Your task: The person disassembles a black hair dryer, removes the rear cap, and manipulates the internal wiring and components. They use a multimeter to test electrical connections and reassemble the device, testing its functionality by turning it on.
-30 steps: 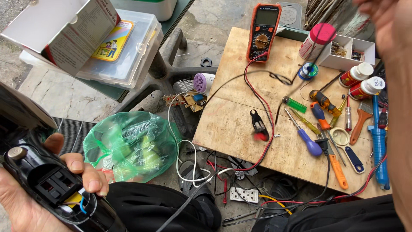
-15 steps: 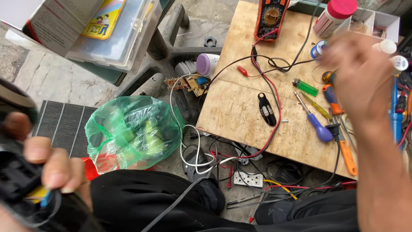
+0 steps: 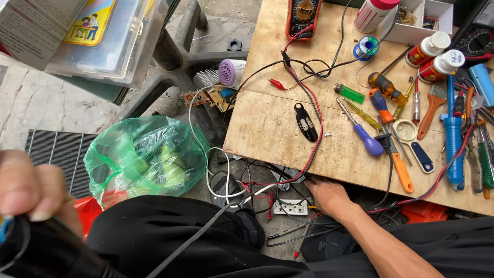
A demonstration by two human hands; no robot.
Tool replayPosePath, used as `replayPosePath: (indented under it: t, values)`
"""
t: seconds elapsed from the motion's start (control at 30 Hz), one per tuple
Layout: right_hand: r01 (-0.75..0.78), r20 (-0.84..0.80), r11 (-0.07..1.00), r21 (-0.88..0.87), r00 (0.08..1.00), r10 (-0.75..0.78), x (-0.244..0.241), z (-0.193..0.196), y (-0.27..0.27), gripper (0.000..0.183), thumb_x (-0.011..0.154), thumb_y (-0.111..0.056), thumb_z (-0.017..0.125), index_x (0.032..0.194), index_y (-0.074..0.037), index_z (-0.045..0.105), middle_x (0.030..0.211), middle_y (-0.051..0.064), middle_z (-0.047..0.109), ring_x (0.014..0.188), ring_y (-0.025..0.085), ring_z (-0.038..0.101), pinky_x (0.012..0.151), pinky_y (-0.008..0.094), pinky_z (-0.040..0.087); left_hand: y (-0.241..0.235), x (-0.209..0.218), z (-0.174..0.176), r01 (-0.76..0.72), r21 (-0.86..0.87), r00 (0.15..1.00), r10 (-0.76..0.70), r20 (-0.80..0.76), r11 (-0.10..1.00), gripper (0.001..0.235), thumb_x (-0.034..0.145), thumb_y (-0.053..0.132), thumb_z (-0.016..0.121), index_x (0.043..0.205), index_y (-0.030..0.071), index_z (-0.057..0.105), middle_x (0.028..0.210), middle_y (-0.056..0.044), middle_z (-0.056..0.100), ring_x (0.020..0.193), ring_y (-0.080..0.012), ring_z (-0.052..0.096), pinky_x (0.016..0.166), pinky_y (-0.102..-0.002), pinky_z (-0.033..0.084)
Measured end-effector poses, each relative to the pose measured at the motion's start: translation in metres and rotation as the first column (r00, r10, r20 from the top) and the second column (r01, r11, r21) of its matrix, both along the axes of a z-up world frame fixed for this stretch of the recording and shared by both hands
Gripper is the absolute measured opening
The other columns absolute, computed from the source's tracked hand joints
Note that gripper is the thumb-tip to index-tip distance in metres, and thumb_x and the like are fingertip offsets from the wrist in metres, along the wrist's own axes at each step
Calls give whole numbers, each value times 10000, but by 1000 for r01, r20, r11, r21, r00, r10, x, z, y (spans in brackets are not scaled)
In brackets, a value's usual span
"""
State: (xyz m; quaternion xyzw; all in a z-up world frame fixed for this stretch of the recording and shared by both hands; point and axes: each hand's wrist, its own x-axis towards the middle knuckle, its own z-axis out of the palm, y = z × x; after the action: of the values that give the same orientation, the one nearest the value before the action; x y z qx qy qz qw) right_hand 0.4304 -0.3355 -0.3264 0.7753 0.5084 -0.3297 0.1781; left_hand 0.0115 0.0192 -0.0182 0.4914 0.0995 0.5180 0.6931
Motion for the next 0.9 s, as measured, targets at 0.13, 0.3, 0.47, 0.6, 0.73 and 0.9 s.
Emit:
replayPosePath:
  t: [0.13, 0.3, 0.47, 0.6, 0.73, 0.9]
  values:
    - [-46, -65, 962, 271, 996, 66, 10, -16, -18, 103, 952, -236, 629, 1026, -186, 680, 997, 59, 723, 905, 423, 714, 691, 582, 551, -26, 60, 50, 59, -161, 998, -56, 23, 985, 482, 1203, 239, 712, 1605, 33, 545, 1339, -39, 614, 935, -127, 656, 788, -252, 530]
    - [107, -157, 980, 170, 984, -80, -12, 173, 44, 255, 1102, -470, 659, 956, -283, 752, 700, -51, 742, 626, 180, 719, 629, 397, 629, -47, 109, 80, -237, -272, 943, 154, -295, 933, 474, 1120, 447, 590, 1525, 200, 580, 992, 83, 621, 629, -56, 607, 494, -223, 471]
    - [788, -732, 600, 141, 491, -472, -10, 329, 98, 214, 1024, -128, 757, 1231, -137, 812, 720, 92, 780, 505, 151, 431, 479, 282, 335, -100, 188, 126, -408, -370, 886, 265, -380, 835, 777, 663, 754, 653, 1105, 115, 641, 668, 4, 651, 374, -104, 540, 274, -260, 324]
    - [731, -787, 653, 198, 516, -339, -2, 393, 115, 99, 1011, -15, 679, 1081, -40, 745, 883, 189, 965, 500, 179, 495, 428, 299, 413, -114, 204, 69, -54, -429, 987, -16, -157, 902, 572, 1010, 612, 567, 1214, 87, 662, 1111, -189, 834, 465, -175, 619, 387, -305, 451]
    - [646, -815, 647, 405, 576, -64, 7, 418, 121, 142, 939, 56, 599, 1021, -39, 667, 857, 183, 904, 412, 142, 482, 370, 271, 381, -127, 247, 46, 1, -510, 939, -177, -296, 860, 601, 927, 613, 567, 1135, 52, 618, 1221, -264, 870, 371, -206, 610, 329, -314, 460]
    - [698, -817, 509, 504, 576, 19, 15, 435, 127, 139, 983, 70, 587, 1051, -50, 574, 891, 222, 847, 398, 137, 484, 401, 233, 365, -135, 262, 40, 5, -476, 779, -302, -550, 879, 739, 966, 646, 492, 928, -29, 791, 478, -164, 636, 376, -216, 580, 410, -308, 498]
